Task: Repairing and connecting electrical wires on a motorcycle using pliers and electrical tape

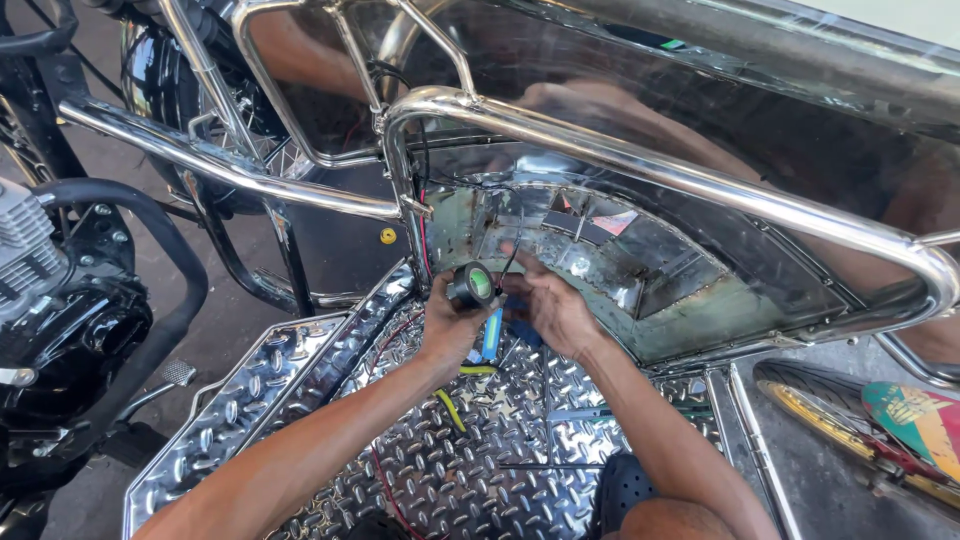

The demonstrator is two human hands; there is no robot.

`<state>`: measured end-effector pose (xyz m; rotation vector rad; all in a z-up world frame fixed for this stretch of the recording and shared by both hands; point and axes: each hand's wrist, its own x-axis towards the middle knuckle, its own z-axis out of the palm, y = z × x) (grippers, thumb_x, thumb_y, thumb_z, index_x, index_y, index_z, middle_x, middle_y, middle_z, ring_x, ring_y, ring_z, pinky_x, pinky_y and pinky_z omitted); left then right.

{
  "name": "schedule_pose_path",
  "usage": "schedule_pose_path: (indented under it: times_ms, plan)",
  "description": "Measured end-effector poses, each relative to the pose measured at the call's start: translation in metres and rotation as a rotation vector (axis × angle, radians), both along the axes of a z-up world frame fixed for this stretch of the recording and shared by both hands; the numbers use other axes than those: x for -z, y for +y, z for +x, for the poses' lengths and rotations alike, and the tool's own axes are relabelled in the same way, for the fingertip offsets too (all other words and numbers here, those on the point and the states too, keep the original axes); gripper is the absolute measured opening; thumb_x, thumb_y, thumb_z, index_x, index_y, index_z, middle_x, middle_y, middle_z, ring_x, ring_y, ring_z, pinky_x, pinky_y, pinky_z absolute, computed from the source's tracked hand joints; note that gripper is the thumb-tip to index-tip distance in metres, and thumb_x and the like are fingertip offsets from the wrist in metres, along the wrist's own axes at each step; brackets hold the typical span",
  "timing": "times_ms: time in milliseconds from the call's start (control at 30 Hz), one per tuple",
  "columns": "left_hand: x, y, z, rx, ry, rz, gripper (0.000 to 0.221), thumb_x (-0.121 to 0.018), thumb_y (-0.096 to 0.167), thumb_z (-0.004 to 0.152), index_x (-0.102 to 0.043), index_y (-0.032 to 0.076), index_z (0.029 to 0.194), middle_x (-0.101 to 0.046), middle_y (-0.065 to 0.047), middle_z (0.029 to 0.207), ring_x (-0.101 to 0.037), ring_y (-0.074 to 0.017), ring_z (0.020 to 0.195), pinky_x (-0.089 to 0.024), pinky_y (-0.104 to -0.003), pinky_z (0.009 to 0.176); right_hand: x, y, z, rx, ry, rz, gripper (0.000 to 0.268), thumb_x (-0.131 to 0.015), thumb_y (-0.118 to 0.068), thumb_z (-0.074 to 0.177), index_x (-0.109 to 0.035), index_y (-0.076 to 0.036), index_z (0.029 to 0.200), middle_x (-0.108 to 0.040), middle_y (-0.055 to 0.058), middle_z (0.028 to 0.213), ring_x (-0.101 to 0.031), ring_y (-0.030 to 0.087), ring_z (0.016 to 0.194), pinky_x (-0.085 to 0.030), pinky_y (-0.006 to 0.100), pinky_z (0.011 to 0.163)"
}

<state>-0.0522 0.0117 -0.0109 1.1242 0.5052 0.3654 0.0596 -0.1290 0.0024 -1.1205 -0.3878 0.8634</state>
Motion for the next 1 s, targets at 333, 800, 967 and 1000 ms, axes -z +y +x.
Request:
schedule_pose_path:
  times_ms: [333, 800, 967, 1000]
  plan:
    - [0.008, 0.009, 0.007, 0.101, 0.003, 0.081, 0.072, -0.094, 0.001, 0.081, -0.051, 0.011, 0.138, -0.079, -0.013, 0.092, -0.073, -0.017, 0.089, -0.059, -0.029, 0.086, 0.025, -0.009, -0.02, 0.089, -0.391, 0.202, 0.091, -0.077, 0.001, 0.1, -0.017, -0.026, 0.163, -0.07, 0.019, 0.124, -0.072, 0.025, 0.106, -0.06, 0.042, 0.095]
    - [0.039, 0.011, 0.025, 0.329, -0.119, 0.039, 0.038, -0.092, 0.003, 0.086, -0.08, 0.003, 0.122, -0.08, -0.009, 0.1, -0.075, -0.0128, 0.093, -0.064, -0.027, 0.084, 0.015, -0.048, 0.009, 0.197, -1.269, -0.158, 0.02, -0.087, -0.02, 0.094, -0.075, -0.004, 0.092, -0.073, 0.016, 0.125, -0.073, 0.041, 0.111, -0.057, 0.045, 0.093]
    - [0.028, 0.007, 0.023, 0.238, -0.01, 0.149, 0.029, -0.099, 0.014, 0.081, -0.086, 0.005, 0.106, -0.082, -0.009, 0.092, -0.074, -0.0112, 0.085, -0.062, -0.027, 0.076, 0.007, -0.037, 0.002, 0.179, -1.307, -0.235, 0.015, -0.082, -0.012, 0.092, -0.077, -0.001, 0.101, -0.073, 0.015, 0.134, -0.072, 0.042, 0.118, -0.058, 0.051, 0.098]
    - [0.024, 0.006, 0.023, 0.221, 0.055, 0.246, 0.026, -0.098, 0.022, 0.084, -0.088, 0.009, 0.103, -0.082, -0.007, 0.09, -0.073, -0.0097, 0.085, -0.058, -0.027, 0.073, 0.008, -0.037, 0.0, 0.167, -1.294, -0.271, 0.016, -0.079, -0.013, 0.093, -0.077, 0.0, 0.103, -0.073, 0.015, 0.134, -0.071, 0.043, 0.118, -0.059, 0.052, 0.098]
